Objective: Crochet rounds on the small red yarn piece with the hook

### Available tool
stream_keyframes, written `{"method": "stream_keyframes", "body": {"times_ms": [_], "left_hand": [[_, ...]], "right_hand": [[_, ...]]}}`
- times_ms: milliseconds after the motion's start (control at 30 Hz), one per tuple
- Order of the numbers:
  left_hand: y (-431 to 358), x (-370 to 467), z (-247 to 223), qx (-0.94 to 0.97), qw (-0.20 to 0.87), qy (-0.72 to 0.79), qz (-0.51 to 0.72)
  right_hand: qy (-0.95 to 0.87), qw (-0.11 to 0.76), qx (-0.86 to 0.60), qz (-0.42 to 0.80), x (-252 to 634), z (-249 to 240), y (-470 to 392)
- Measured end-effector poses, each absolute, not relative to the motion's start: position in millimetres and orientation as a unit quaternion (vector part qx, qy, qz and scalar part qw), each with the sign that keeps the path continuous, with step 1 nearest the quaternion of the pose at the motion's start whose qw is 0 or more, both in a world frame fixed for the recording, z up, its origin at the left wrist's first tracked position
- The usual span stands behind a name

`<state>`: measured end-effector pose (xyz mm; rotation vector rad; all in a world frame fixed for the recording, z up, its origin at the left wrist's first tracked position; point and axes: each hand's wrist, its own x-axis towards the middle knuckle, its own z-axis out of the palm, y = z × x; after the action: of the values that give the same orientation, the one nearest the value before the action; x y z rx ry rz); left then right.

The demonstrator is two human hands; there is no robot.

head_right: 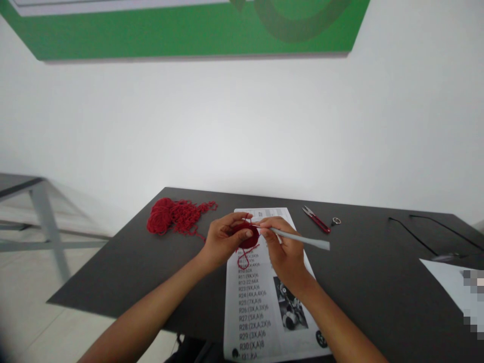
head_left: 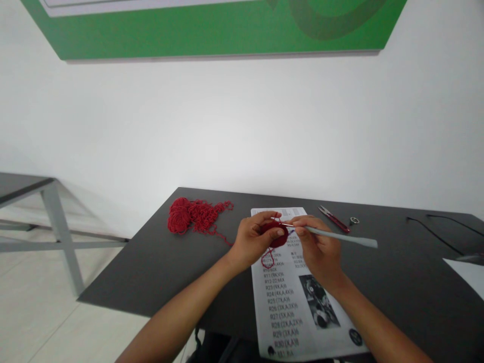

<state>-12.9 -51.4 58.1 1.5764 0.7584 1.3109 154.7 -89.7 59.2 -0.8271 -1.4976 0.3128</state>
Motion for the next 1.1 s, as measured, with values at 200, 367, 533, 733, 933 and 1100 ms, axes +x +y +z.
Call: {"method": "stream_keyframes", "body": {"times_ms": [200, 367, 533, 733, 933, 1100], "left_hand": [[-51, -17, 55, 0.726, 0.317, 0.315, 0.523], [-48, -18, 46, 0.769, 0.203, 0.296, 0.529], [-52, -9, 43, 0.704, 0.346, 0.3, 0.544], [-53, -3, 49, 0.548, 0.595, 0.299, 0.506], [-50, -10, 42, 0.688, 0.357, 0.313, 0.549], [-49, -12, 46, 0.697, 0.297, 0.308, 0.576]], "right_hand": [[-0.705, 0.614, -0.339, 0.106, 158, 59, -89], [-0.782, 0.516, -0.35, 0.007, 157, 53, -86], [-0.813, 0.471, -0.323, -0.115, 159, 47, -84], [-0.795, 0.486, -0.313, -0.184, 159, 51, -89], [-0.77, 0.518, -0.35, -0.126, 152, 49, -88], [-0.702, 0.586, -0.399, 0.071, 150, 54, -90]]}}
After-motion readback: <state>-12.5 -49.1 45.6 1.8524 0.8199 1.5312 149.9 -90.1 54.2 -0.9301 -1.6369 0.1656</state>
